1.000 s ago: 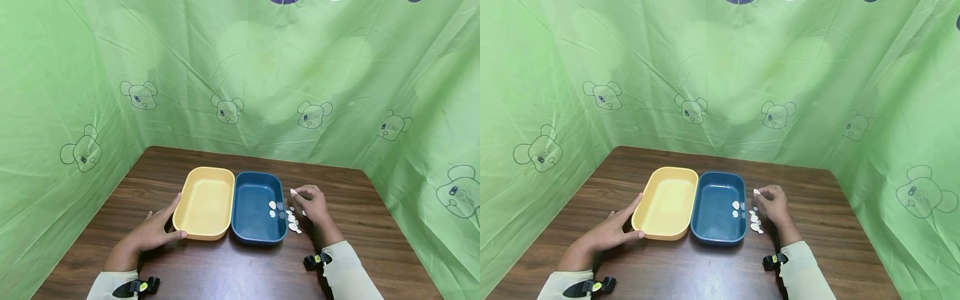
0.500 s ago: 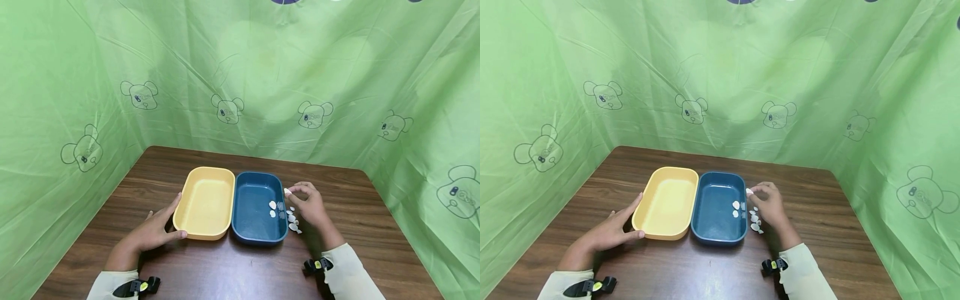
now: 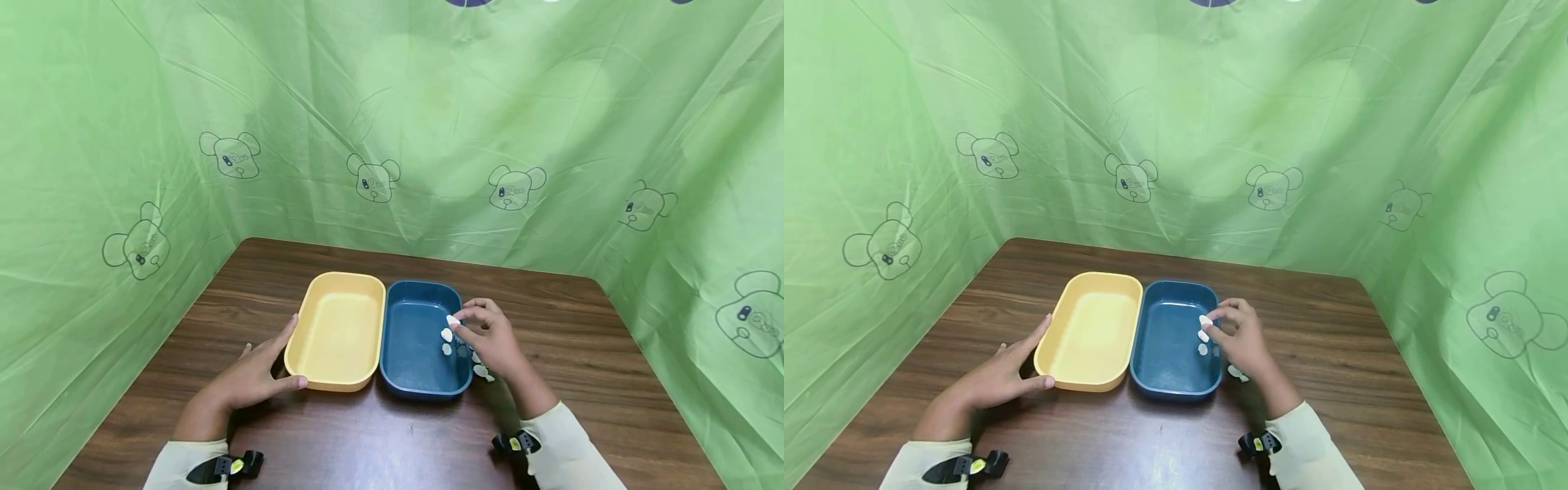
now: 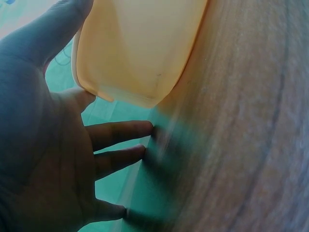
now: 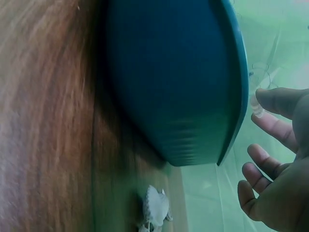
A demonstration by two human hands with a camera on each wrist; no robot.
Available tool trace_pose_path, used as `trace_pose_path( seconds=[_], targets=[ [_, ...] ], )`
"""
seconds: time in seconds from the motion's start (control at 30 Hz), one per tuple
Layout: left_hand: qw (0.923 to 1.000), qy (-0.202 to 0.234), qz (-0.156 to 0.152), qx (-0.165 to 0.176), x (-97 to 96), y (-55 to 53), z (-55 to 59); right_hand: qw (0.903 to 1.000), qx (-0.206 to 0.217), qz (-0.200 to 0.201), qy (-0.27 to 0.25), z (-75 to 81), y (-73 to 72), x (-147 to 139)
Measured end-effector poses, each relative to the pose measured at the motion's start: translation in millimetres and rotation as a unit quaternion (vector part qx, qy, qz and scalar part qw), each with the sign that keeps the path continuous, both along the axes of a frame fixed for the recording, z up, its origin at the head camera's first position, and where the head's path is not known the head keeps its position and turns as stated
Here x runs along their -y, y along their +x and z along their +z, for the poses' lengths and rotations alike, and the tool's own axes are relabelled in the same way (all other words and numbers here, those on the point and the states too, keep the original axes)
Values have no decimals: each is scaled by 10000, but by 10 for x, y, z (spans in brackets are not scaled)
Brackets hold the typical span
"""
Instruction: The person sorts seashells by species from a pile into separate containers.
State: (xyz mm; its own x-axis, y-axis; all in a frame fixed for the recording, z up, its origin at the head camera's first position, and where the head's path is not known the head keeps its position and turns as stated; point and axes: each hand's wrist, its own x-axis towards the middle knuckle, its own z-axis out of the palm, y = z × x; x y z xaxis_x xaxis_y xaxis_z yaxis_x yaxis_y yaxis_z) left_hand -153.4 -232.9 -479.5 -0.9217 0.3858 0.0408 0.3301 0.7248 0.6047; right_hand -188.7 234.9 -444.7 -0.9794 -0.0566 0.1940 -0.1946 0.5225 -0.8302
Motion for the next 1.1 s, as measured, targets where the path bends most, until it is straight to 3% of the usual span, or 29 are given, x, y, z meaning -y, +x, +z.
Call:
trace_pose_path(
  seconds=[0.63, 1.1],
  targets=[
    [10000, -12, -6, -2, -2, -3, -8, 9988, -308, 262, 269, -95, 86, 94],
    [10000, 43, -8, 1, 1, -5, -18, 9995, -119, 170, 218, -100, 67, 67]
  ],
)
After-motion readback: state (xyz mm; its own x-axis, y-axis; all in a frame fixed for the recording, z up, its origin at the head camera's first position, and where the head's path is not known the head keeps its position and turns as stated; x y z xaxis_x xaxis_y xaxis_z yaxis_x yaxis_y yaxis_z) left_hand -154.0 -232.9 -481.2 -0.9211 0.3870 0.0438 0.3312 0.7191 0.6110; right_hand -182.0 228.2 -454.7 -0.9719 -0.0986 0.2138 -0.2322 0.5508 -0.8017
